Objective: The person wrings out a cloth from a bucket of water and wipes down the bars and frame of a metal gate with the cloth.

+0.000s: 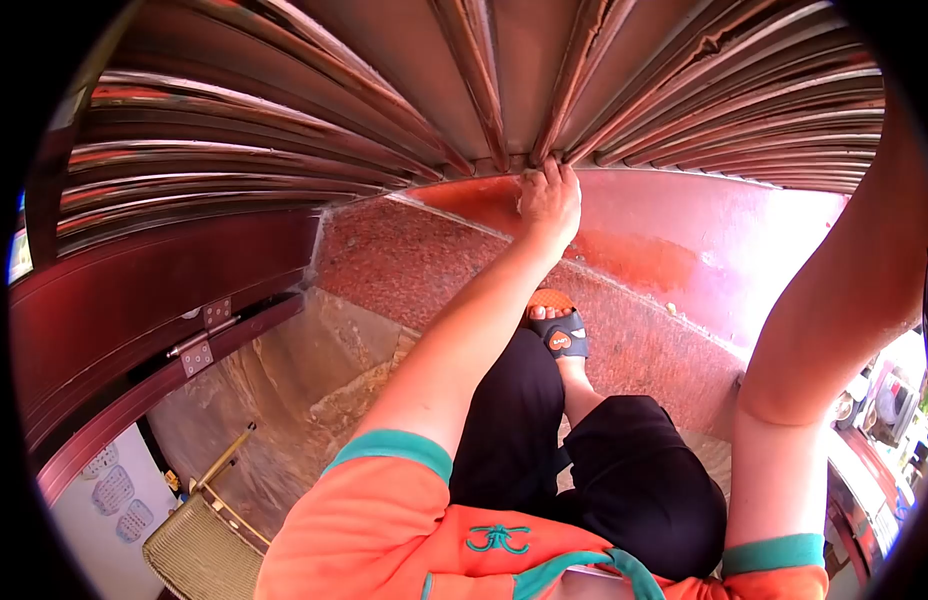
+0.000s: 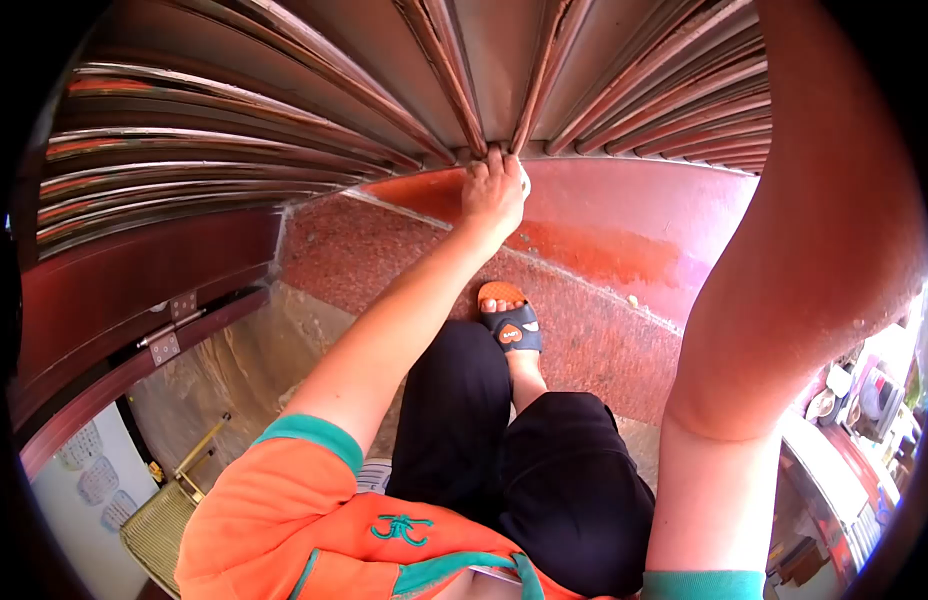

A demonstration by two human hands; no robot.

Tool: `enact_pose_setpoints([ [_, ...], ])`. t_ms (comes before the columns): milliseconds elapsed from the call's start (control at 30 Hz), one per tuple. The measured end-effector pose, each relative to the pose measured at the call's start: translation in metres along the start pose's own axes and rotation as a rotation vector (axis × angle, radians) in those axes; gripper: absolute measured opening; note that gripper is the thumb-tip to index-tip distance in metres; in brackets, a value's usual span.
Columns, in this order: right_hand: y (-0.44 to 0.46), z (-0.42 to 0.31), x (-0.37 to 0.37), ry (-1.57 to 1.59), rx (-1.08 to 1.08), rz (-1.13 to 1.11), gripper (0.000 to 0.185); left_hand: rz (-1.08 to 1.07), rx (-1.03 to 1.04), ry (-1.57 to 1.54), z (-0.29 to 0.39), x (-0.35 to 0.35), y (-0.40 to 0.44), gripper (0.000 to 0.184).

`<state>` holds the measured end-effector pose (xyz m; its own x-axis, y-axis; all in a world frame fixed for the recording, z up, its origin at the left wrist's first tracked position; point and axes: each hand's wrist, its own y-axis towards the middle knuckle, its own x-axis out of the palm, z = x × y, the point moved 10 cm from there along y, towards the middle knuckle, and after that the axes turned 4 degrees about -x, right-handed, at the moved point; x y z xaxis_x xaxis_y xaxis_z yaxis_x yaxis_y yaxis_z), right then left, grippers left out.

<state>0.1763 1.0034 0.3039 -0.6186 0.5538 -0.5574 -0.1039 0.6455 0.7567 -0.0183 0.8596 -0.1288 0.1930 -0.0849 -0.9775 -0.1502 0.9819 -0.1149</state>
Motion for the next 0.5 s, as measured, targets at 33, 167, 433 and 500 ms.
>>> enact_pose_setpoints([
  [33, 0.001, 0.0, 0.0, 0.003, 0.001, 0.0, 0.04, -0.068, -0.051, 0.048, -0.003, 0.001, 0.0, 0.034],
  [167, 0.006, 0.002, -0.003, 0.009, -0.014, 0.012, 0.04, -0.259, -0.055, 0.02, -0.002, 0.008, 0.003, 0.04],
  [433, -0.003, 0.001, -0.004, 0.006, -0.029, 0.013, 0.041, -0.392, -0.107, -0.083, -0.015, 0.031, -0.032, 0.035],
  [500, -0.002, -0.001, -0.002, 0.006, -0.033, 0.021, 0.042, -0.479, -0.177, -0.275, -0.035, 0.058, -0.051, 0.03],
])
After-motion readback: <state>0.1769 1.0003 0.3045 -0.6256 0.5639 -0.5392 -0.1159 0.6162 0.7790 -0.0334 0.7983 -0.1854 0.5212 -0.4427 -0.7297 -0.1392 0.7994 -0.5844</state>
